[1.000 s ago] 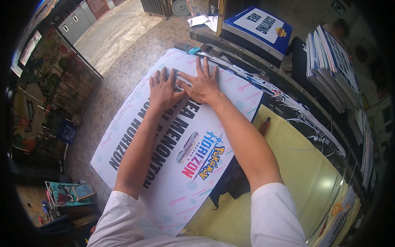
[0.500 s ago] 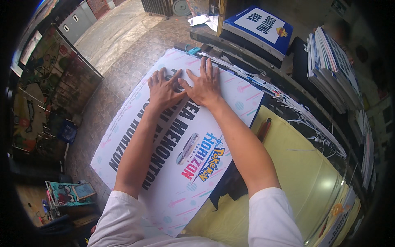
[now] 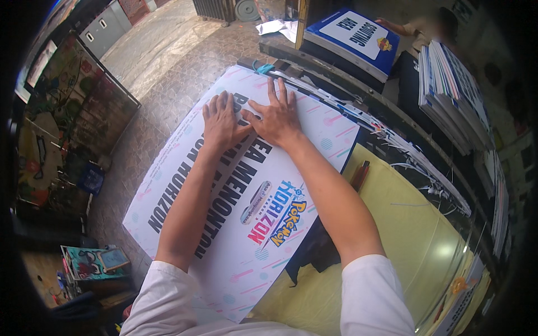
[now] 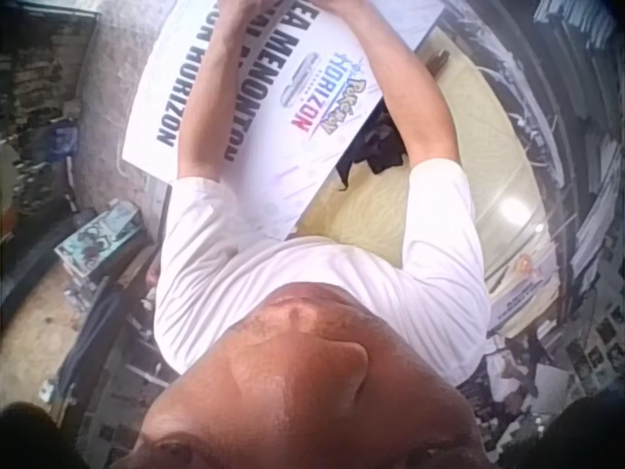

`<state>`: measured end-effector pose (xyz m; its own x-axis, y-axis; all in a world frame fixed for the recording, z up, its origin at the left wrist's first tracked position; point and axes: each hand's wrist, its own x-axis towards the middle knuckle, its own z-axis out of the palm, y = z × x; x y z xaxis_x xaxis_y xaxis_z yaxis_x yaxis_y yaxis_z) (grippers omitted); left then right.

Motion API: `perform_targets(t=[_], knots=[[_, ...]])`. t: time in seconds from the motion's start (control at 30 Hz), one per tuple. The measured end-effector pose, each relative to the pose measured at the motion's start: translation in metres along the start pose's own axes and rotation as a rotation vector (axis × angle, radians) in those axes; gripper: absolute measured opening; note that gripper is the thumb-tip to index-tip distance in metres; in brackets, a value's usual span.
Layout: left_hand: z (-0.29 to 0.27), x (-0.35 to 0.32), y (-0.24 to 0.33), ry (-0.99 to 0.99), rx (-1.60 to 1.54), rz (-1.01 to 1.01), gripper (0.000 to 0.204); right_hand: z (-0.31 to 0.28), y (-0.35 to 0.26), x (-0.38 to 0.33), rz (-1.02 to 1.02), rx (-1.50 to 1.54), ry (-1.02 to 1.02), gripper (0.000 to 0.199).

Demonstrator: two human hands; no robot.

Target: The person wipes a printed poster with a cloth, then uses a utility knife and ruler to trim the edges of a white board. They place the trimmed board onto the poster and smooth it down, repeating the process with another poster.

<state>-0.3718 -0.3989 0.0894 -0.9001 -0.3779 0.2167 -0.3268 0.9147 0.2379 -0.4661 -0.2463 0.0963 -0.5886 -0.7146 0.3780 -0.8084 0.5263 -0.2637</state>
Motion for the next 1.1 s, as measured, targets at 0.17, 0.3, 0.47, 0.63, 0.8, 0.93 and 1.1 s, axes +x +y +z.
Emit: perform_targets(t=[0.17, 0.3, 0.47, 0.63, 0.8, 0.93, 1.1], knots=[[-0.003, 0.0, 0.002, -0.01, 0.007, -0.003, 0.108, 0.007, 0.002, 0.005, 0.058, -0.015, -0.028, 0.068], [-0.005, -0.001, 0.004, -0.018, 0.011, -0.007, 0.11, 0.01, 0.003, 0.015, 0.188, 0.036, -0.055, 0.081], [-0.004, -0.001, -0.001, 0.031, -0.005, 0.004, 0.113, 0.007, 0.0, 0.024, 0.186, -0.026, -0.174, 0.083], [0.0, 0.0, -0.003, 0.03, 0.004, 0.011, 0.114, 0.002, 0.002, 0.023, 0.089, -0.058, -0.223, 0.072], [-0.001, 0.0, -0.001, 0.013, -0.002, 0.003, 0.116, 0.001, 0.007, 0.017, 0.015, -0.042, -0.243, 0.06], [-0.003, 0.0, -0.001, -0.009, 0.023, 0.003, 0.115, -0.002, 0.01, 0.014, -0.059, -0.004, -0.248, 0.055], [-0.001, 0.0, -0.002, 0.005, -0.005, -0.003, 0.116, 0.0, 0.006, 0.013, -0.009, 0.015, -0.177, 0.052]])
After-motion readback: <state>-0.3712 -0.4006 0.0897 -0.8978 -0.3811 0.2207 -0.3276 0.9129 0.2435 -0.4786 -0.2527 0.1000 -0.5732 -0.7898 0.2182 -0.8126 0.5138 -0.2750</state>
